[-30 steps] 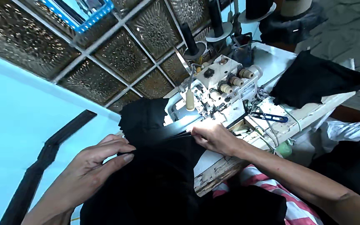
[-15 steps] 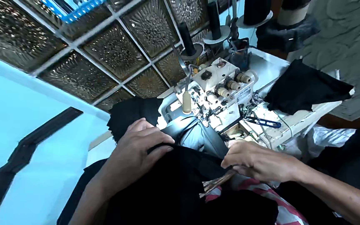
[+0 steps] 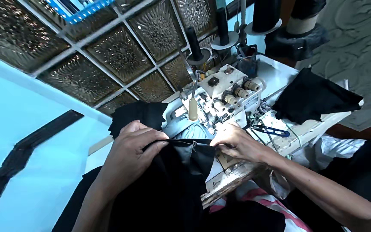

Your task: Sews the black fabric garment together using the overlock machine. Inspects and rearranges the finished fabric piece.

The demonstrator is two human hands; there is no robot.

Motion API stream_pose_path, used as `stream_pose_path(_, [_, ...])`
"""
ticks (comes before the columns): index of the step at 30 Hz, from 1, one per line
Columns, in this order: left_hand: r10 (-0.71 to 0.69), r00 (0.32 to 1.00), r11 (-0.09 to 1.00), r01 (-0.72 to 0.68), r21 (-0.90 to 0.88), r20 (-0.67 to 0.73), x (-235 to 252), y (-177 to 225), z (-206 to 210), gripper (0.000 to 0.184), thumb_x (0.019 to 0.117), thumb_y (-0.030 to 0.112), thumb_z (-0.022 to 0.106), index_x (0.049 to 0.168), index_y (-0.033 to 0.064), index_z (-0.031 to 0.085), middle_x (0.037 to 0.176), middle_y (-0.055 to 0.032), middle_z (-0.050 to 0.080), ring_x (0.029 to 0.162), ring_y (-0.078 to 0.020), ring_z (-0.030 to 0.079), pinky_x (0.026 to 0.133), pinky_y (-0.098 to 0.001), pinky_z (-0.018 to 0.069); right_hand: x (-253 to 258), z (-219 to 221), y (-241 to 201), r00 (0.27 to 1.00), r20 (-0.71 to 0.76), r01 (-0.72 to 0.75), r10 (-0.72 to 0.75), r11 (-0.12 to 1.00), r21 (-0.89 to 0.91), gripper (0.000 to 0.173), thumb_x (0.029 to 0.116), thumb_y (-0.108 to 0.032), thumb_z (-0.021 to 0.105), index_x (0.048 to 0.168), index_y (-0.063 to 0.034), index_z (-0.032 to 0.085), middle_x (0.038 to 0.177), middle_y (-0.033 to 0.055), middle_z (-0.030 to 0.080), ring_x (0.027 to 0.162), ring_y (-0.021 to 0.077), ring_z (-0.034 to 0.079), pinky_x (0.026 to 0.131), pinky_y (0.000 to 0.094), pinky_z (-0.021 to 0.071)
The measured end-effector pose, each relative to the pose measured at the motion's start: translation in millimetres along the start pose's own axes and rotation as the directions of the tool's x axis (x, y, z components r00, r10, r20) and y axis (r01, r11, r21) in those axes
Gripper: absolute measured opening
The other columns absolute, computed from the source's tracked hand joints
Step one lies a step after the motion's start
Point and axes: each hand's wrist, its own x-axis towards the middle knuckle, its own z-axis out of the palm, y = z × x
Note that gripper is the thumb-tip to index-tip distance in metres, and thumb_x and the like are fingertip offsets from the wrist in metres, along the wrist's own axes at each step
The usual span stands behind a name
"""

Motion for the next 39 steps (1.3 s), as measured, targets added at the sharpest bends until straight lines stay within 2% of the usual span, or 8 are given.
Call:
stream_pose_path(6, [0.015,1.000,1.000,-0.015,0.016,-0.009,-12,17,1,0.027,0.0971,0.030,0.060,0.089,0.0120,0.079,0.077,0.0059,0.069,0.083,-0.0090,0.063,0.103,-0.0441,0.0414,17,5,9,0.998,0.008,0.063,-0.063,0.988,-0.138,0.022,0.0872,-0.001,0.062,0.095,-0.0131,0.079,0.092,0.0036,0.074,0.104,0.0275,0.066,0.092,0.0486,0.0473])
stream_pose_path(11, [0.067,0.996,0.998,-0.066,-0.021,0.064,-24,46,0,0.030,0.1055,0.036,0.051,0.112,0.0191,0.075,0.082,-0.0007,0.066,0.084,-0.0144,0.062,0.108,-0.0438,0.0374,30,-21,-24,0.970,0.241,-0.043,-0.027,0.959,0.281,0.033,0.0954,0.003,0.048,0.111,-0.0007,0.076,0.109,0.0138,0.074,0.109,0.0228,0.066,0.100,0.0399,0.0482])
stream_pose_path(17, [0.143,0.976,0.988,-0.149,0.028,0.162,-28,61,2,0.036,0.1090,0.038,0.041,0.117,0.0213,0.072,0.077,-0.0005,0.061,0.082,-0.0190,0.059,0.103,-0.0450,0.0382,40,-24,-40,0.959,0.266,0.017,-0.094,0.960,0.280,0.019,0.0969,-0.019,0.066,0.091,-0.0038,0.076,0.086,0.0068,0.072,0.079,0.0145,0.066,0.074,0.0341,0.0517])
stream_pose_path(23, [0.097,0.968,0.980,-0.133,0.146,0.229,-32,36,-8,0.033,0.0977,0.042,0.053,0.086,0.0167,0.070,0.076,-0.0002,0.063,0.084,-0.0223,0.066,0.102,-0.0560,0.0432,36,-16,-33,0.989,0.145,-0.003,-0.042,0.954,0.299,0.021,0.0952,-0.020,0.068,0.082,-0.0034,0.069,0.070,0.0026,0.062,0.068,0.0070,0.059,0.064,0.0228,0.0451])
stream_pose_path(27, [0.060,0.972,0.997,-0.069,0.033,0.229,-39,7,-25,0.038,0.0985,0.051,0.053,0.076,0.0211,0.063,0.082,0.0066,0.064,0.110,-0.0147,0.062,0.112,-0.0486,0.0375,27,-10,-29,0.994,0.104,-0.060,0.025,0.938,0.341,0.023,0.0952,-0.021,0.067,0.080,-0.0035,0.070,0.072,0.0019,0.063,0.069,0.0035,0.058,0.063,0.0193,0.0446])
stream_pose_path(30, [0.031,0.979,0.999,-0.026,-0.031,0.201,-39,-4,-33,0.035,0.0987,0.048,0.056,0.078,0.0201,0.063,0.089,0.0078,0.067,0.121,-0.0108,0.060,0.118,-0.0455,0.0331,18,-10,-28,0.991,0.110,-0.109,0.075,0.930,0.351,0.021,0.0958,-0.020,0.067,0.083,-0.0025,0.070,0.073,0.0027,0.064,0.069,0.0027,0.058,0.064,0.0182,0.0453])
stream_pose_path(35, [-0.001,0.998,0.986,-0.010,0.166,0.070,-17,8,-19,0.026,0.0933,0.028,0.059,0.090,0.0042,0.068,0.082,-0.0080,0.067,0.089,-0.0285,0.066,0.107,-0.0655,0.0326,2,-16,-31,0.983,0.121,-0.171,0.138,0.927,0.334,0.022,0.0965,-0.020,0.068,0.107,-0.0014,0.068,0.083,0.0051,0.072,0.076,0.0062,0.068,0.074,0.0223,0.0542])
stream_pose_path(39, [0.115,0.990,0.957,-0.133,0.257,0.082,-2,20,-3,0.030,0.0999,0.024,0.052,0.098,0.0035,0.075,0.082,-0.0101,0.067,0.091,-0.0344,0.065,0.107,-0.0703,0.0281,-12,-26,-34,0.963,0.253,-0.158,0.097,0.959,0.236,0.022,0.0948,-0.012,0.068,0.114,-0.0019,0.071,0.093,0.0108,0.075,0.084,0.0190,0.073,0.082,0.0354,0.0576])
